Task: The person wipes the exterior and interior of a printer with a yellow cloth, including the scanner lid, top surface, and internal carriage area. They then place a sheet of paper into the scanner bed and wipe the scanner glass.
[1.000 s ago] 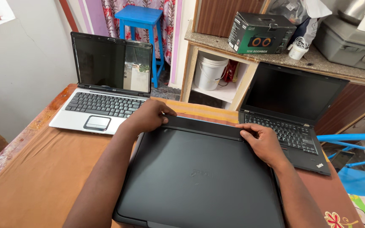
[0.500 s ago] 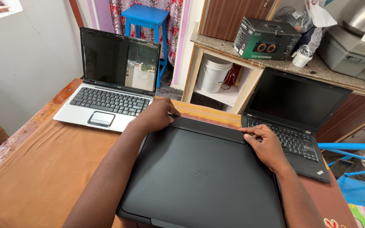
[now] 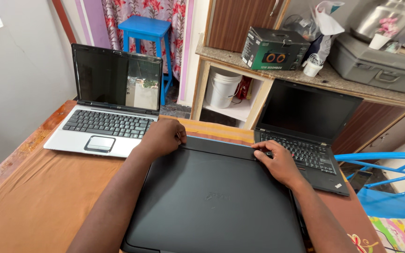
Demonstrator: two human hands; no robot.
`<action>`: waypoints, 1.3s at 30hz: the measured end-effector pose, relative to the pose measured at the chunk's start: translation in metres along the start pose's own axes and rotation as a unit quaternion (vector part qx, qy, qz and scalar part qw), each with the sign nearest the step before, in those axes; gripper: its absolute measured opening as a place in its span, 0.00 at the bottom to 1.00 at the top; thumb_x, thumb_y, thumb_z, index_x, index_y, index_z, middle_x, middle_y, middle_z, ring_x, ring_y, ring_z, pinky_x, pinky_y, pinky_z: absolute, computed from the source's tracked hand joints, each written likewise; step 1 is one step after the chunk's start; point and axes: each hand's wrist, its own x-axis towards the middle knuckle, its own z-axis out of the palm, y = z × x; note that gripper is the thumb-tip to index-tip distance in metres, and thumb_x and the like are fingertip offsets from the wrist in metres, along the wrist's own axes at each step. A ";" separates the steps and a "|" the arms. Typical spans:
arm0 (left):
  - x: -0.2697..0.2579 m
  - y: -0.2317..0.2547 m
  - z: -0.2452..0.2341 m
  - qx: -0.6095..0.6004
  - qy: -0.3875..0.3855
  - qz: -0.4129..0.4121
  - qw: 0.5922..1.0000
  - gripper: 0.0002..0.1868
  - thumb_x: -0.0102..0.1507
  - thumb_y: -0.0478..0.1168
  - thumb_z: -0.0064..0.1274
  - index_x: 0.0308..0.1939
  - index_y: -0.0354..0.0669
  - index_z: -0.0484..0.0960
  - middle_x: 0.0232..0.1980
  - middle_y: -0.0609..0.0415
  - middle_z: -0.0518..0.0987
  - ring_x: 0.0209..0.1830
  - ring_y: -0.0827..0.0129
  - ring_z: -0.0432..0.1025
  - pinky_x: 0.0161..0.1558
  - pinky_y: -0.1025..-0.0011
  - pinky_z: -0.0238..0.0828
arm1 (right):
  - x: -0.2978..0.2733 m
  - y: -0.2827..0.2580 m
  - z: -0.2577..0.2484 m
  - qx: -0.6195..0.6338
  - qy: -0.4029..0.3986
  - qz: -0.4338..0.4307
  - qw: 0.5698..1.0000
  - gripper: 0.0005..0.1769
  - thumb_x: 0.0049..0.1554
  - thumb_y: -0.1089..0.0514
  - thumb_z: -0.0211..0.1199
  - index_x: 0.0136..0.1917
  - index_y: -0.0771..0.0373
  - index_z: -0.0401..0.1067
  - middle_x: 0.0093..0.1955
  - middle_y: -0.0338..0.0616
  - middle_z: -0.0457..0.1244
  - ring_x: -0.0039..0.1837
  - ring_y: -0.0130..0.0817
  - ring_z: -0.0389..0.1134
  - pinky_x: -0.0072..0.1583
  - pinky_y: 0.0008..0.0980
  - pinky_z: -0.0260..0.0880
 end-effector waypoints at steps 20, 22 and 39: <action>-0.014 0.035 -0.020 -0.025 -0.021 0.051 0.998 0.06 0.55 0.32 0.54 0.30 0.41 0.87 0.31 0.53 0.85 0.40 0.60 0.79 0.60 0.64 0.62 | -0.006 0.031 0.004 0.144 -0.011 -0.061 0.988 0.06 0.53 0.63 0.66 0.45 0.65 0.78 0.43 0.39 0.71 0.47 0.25 0.70 0.55 0.28 0.70; -0.015 0.036 -0.021 -0.075 -0.068 0.027 0.994 0.09 0.55 0.29 0.49 0.31 0.39 0.86 0.31 0.52 0.85 0.37 0.60 0.80 0.50 0.65 0.72 | -0.010 0.023 0.000 0.130 -0.021 -0.089 0.987 0.05 0.51 0.62 0.66 0.41 0.65 0.79 0.41 0.39 0.72 0.48 0.26 0.71 0.55 0.28 0.71; -0.014 0.040 -0.017 0.017 -0.041 0.090 0.995 0.13 0.56 0.30 0.48 0.36 0.43 0.89 0.41 0.54 0.86 0.50 0.58 0.77 0.58 0.59 0.68 | -0.013 0.001 -0.001 0.020 0.023 -0.161 0.986 0.08 0.53 0.57 0.65 0.40 0.64 0.80 0.42 0.40 0.71 0.50 0.31 0.71 0.56 0.31 0.68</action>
